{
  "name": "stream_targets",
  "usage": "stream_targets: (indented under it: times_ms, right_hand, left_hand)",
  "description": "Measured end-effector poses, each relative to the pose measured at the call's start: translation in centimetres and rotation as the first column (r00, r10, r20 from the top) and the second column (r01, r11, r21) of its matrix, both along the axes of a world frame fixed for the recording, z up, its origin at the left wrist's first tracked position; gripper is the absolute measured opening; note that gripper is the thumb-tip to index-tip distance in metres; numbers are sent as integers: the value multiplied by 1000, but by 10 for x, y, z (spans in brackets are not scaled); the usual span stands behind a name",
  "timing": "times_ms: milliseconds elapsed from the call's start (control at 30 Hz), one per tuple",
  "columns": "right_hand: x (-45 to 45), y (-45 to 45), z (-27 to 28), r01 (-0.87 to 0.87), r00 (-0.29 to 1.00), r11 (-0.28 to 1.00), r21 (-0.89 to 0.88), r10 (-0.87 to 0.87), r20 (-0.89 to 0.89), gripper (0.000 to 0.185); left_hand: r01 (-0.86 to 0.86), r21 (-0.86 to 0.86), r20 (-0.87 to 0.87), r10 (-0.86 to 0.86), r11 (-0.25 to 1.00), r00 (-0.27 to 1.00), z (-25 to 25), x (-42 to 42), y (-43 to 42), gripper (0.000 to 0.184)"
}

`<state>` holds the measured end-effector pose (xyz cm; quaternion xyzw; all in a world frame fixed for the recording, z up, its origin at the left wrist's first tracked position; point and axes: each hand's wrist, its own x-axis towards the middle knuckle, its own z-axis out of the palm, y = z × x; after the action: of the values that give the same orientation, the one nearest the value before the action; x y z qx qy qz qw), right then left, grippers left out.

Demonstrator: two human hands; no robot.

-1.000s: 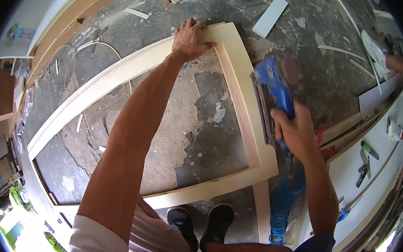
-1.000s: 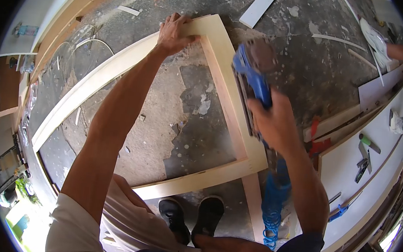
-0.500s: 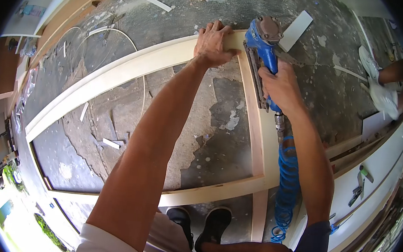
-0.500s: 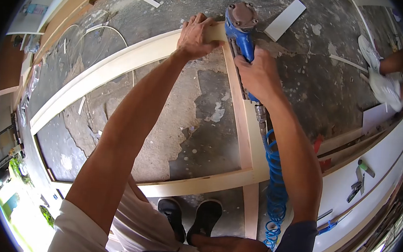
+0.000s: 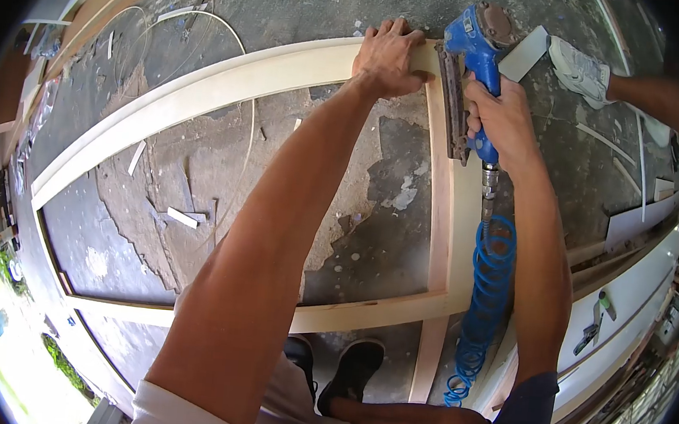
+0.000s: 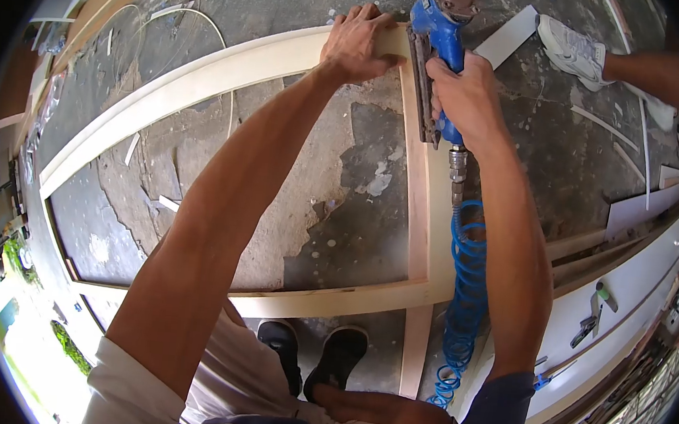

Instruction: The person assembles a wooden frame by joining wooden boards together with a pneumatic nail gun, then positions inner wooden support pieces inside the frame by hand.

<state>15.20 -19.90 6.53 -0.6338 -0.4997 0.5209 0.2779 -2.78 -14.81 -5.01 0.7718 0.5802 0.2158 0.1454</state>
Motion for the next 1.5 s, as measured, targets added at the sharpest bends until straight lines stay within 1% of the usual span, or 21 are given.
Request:
stream_targets:
  times_ms: [33, 267, 300, 367, 467, 567, 600, 633, 667, 733, 800, 867, 900, 933, 1000, 1067, 1167, 1400, 1467, 1500]
  right_hand:
    - [-1, 0, -1, -9, 1000, 1000, 10, 8, 26, 18]
    - [-1, 1, -1, -18, 1000, 1000, 19, 18, 18, 17]
    - [-1, 1, -1, -29, 999, 999, 22, 28, 39, 17]
    - [-2, -1, -2, -37, 998, 999, 23, 35, 60, 18]
    - [-5, -1, -2, -22, 999, 999, 26, 21, 35, 20]
    - [-4, 2, -9, -32, 996, 999, 44, 28, 84, 24]
    - [-4, 3, -11, -42, 991, 998, 55, 35, 125, 26]
    - [-4, 3, -12, -51, 985, 997, 65, 40, 168, 28]
    - [-4, 3, -13, -43, 985, 997, 64, 32, 171, 28]
    - [-6, 5, -7, -102, 961, 994, 47, 87, 263, 16]
    - [-5, 7, -9, -107, 963, 991, 76, 84, 256, 18]
    - [-10, 6, -7, -116, 950, 992, 58, 94, 297, 17]
    - [-13, 2, -4, -76, 954, 995, 58, 55, 296, 16]
    - [-10, -1, -5, -77, 953, 995, 68, 53, 299, 16]
    - [-6, -7, -8, 3, 989, 999, 42, -9, 148, 15]
    - [2, -16, -4, 16, 986, 1000, 11, -17, 163, 15]
    - [11, -25, 1, 39, 996, 999, -37, -36, 81, 12]
    - [12, -31, -4, 20, 999, 998, -55, -19, 26, 8]
    - [13, -32, -10, 30, 999, 999, 19, -30, 19, 25]
    - [13, -33, -9, 29, 999, 999, 19, -29, 20, 25]
  left_hand:
    - [4, -7, -8, -4, 1000, 1000, 1, 0, 0, 65]
    - [8, -38, -39, -10, 999, 999, 4, 0, 0, 64]
    - [10, -40, -39, -12, 999, 999, 2, 1, 0, 64]
    - [-14, 6, -45, 14, 1000, 999, -1, 2, 1, 65]
    - [-9, 1, -62, 9, 1000, 998, -1, 2, 1, 66]
    - [-18, 44, -48, 20, 999, 999, -5, 2, 1, 65]
    - [-12, 41, -45, 14, 999, 999, -4, 2, 1, 65]
    - [-6, 9, -46, 7, 1000, 999, -3, 1, 2, 66]
    - [0, -22, -47, -1, 1000, 999, -1, 1, 2, 67]
    - [18, -16, -32, -19, 1000, 999, 0, 0, 1, 65]
    - [9, -5, -26, -9, 1000, 1000, 2, 1, 0, 62]
    - [20, -11, -14, -21, 1000, 1000, 5, 0, -1, 59]
    - [19, -16, -17, -19, 1000, 1000, 4, 0, 0, 59]
    - [16, -20, -20, -16, 1000, 1000, 3, 0, 1, 59]
    - [18, 4, -13, -18, 1000, 1000, -1, -2, 3, 60]
    - [28, 36, -4, -28, 999, 1000, -8, -2, 4, 61]
    - [13, 48, -10, -13, 999, 1000, -8, -2, 3, 59]
    - [6, 3, -16, -6, 1000, 1000, 0, 0, 1, 59]
    - [6, 17, -26, -6, 1000, 1000, -2, 0, 1, 60]
    - [5, 17, -25, -5, 1000, 1000, -1, 0, 1, 60]
